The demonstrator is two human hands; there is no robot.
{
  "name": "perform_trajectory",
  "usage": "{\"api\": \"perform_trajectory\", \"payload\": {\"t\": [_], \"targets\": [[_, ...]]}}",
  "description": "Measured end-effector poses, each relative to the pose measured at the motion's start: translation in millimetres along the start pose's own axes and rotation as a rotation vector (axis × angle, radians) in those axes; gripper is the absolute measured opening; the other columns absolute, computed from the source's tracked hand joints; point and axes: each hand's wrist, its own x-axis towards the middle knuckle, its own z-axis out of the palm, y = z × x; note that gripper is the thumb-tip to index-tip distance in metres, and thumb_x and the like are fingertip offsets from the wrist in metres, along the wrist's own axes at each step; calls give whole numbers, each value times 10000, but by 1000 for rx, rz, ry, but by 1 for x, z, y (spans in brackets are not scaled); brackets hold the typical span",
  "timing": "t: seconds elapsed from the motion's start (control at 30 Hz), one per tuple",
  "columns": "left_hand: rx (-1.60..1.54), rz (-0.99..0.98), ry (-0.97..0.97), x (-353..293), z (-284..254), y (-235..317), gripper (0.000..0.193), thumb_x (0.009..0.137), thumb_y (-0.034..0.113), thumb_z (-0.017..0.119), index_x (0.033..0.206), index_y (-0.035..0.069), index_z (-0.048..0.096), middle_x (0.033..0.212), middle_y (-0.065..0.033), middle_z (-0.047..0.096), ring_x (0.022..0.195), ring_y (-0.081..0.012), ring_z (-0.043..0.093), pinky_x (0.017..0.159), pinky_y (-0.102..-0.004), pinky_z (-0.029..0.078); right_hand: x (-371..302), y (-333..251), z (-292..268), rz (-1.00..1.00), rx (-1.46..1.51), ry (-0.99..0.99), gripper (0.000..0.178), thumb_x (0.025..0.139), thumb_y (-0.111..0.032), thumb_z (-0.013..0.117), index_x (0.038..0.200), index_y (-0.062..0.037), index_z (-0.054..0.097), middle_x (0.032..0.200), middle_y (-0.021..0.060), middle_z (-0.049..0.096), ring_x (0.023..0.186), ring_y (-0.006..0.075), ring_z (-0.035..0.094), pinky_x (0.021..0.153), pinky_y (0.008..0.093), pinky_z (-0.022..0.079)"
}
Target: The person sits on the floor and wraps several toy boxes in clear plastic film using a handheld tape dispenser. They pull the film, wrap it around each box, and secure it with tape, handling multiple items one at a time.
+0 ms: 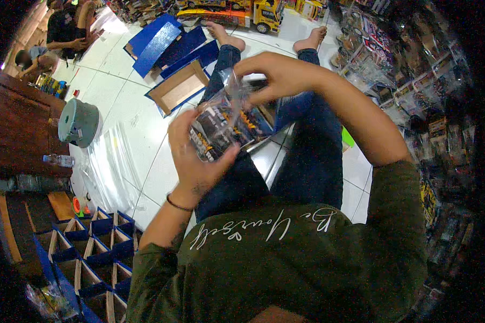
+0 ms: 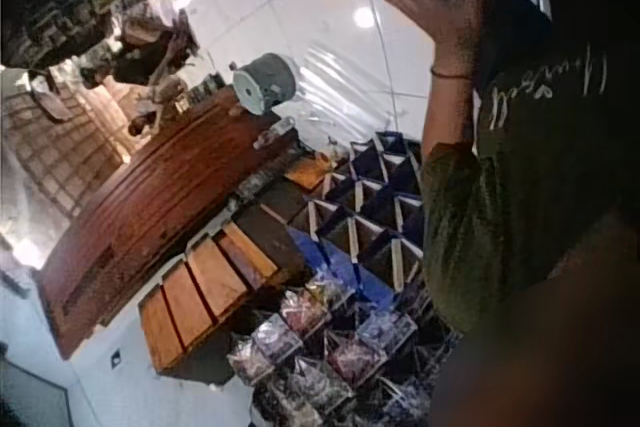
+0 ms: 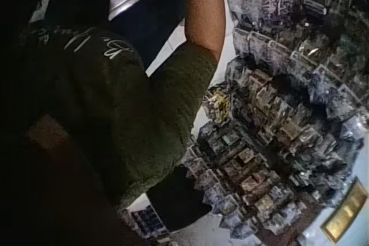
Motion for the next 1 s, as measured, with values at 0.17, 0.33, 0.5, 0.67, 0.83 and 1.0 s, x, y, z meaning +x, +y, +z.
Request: {"api": "perform_trajectory", "payload": {"t": [0.17, 0.33, 0.5, 0.67, 0.83, 1.0], "targets": [[-86, -164, -187, 23, 3, -4, 170, 724, 61, 723, 865, 25, 636, 841, -95, 618, 839, -267, 587, 753, -365, 456, 19, -62, -25, -135, 412, 361, 182, 797, -145, 700, 938, -48, 641, 884, 43, 639, 822, 124, 591, 781, 291, 440], [-284, -186, -182, 15, -7, -8, 126, 712, 19, 732, 747, 10, 611, 719, -83, 588, 681, -191, 561, 628, -292, 437, 6, -44, -18, -86, -176, 183, 290, 732, -165, 726, 984, -46, 644, 965, 54, 653, 913, 188, 591, 847, 329, 425], [-189, -49, -108, 12, -19, -21, 145, 707, 11, 736, 720, 16, 592, 643, -71, 565, 597, -176, 529, 584, -275, 421, -6, -25, -8, -82, -48, 202, 147, 799, -136, 684, 859, -6, 651, 825, 70, 639, 776, 192, 599, 760, 317, 465], [-230, -51, -82, 13, -20, -12, 116, 719, 40, 707, 794, 20, 621, 845, -101, 588, 746, -202, 577, 674, -290, 465, -11, -37, -8, -146, -248, 252, 297, 737, -172, 711, 985, -32, 624, 985, 92, 606, 985, 236, 555, 902, 373, 400], [-319, -251, -71, 24, -10, 0, 101, 783, 93, 669, 817, 5, 635, 828, -90, 598, 766, -174, 580, 696, -278, 455, -8, -41, 5, 100, -95, 31, 249, 771, -151, 698, 998, -66, 641, 1028, 88, 610, 1043, 237, 547, 902, 359, 397], [-453, -479, -113, 30, -10, 3, 172, 886, 134, 590, 812, -18, 616, 809, -53, 615, 763, -116, 561, 706, -254, 439, -7, -53, 11, -297, -448, 629, 348, 746, -115, 691, 1088, -112, 621, 1034, 65, 614, 1051, 231, 544, 926, 358, 387]]}}
